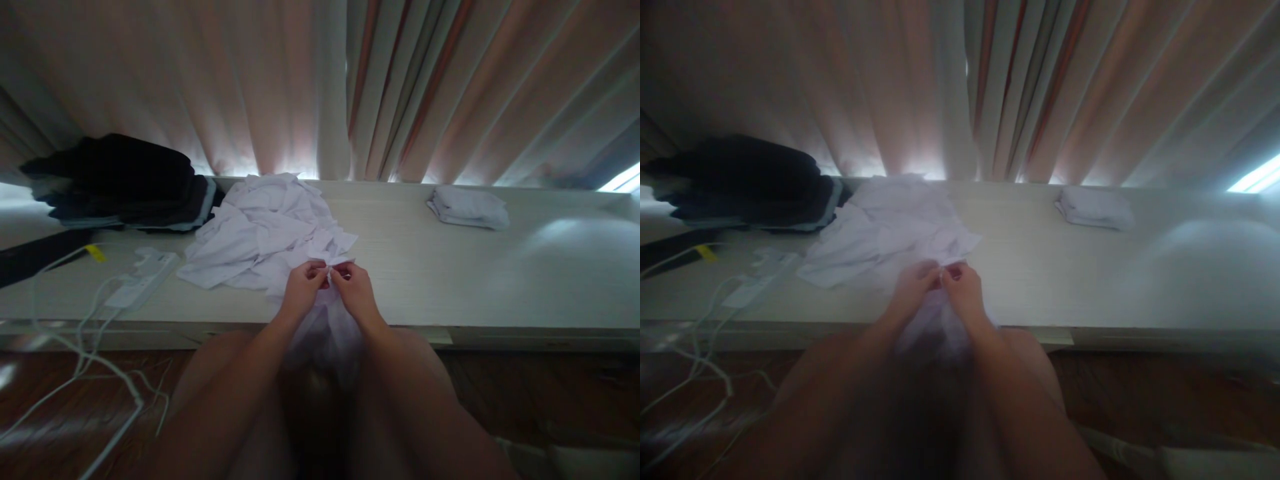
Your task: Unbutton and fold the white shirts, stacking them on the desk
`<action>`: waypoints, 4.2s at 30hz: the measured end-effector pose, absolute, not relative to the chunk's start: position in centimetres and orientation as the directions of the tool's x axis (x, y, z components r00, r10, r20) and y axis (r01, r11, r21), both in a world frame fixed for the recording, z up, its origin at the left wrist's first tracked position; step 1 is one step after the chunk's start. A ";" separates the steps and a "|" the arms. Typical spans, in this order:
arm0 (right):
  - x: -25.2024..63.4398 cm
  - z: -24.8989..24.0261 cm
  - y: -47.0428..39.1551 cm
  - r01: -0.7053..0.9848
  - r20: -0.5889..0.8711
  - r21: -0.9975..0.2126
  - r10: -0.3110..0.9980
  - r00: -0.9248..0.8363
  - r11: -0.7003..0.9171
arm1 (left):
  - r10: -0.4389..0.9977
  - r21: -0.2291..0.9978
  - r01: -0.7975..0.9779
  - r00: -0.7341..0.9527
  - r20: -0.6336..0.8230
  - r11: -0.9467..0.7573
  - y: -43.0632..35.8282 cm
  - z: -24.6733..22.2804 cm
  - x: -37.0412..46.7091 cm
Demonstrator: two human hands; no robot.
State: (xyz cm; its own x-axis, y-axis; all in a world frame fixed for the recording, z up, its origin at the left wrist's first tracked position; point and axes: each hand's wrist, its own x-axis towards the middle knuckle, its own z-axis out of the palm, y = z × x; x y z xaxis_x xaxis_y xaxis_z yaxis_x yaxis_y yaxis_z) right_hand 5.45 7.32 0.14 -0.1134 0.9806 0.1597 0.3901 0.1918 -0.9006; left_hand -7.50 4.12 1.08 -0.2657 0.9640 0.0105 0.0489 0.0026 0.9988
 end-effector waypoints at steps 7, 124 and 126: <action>5.7 0.6 7.2 0.417 0.163 -0.885 0.977 -0.138 0.207 | 0.963 0.994 0.105 -0.265 0.050 -0.022 4.0 0.7 -7.5; 6.9 1.2 6.6 0.374 0.157 -0.909 0.982 -0.100 0.184 | 0.915 0.953 0.249 -0.318 0.250 -0.174 3.7 1.8 -6.2; 6.9 1.3 6.6 0.358 0.155 -0.916 0.982 -0.104 0.182 | 0.924 0.958 0.240 -0.306 0.230 -0.159 3.7 1.7 -6.4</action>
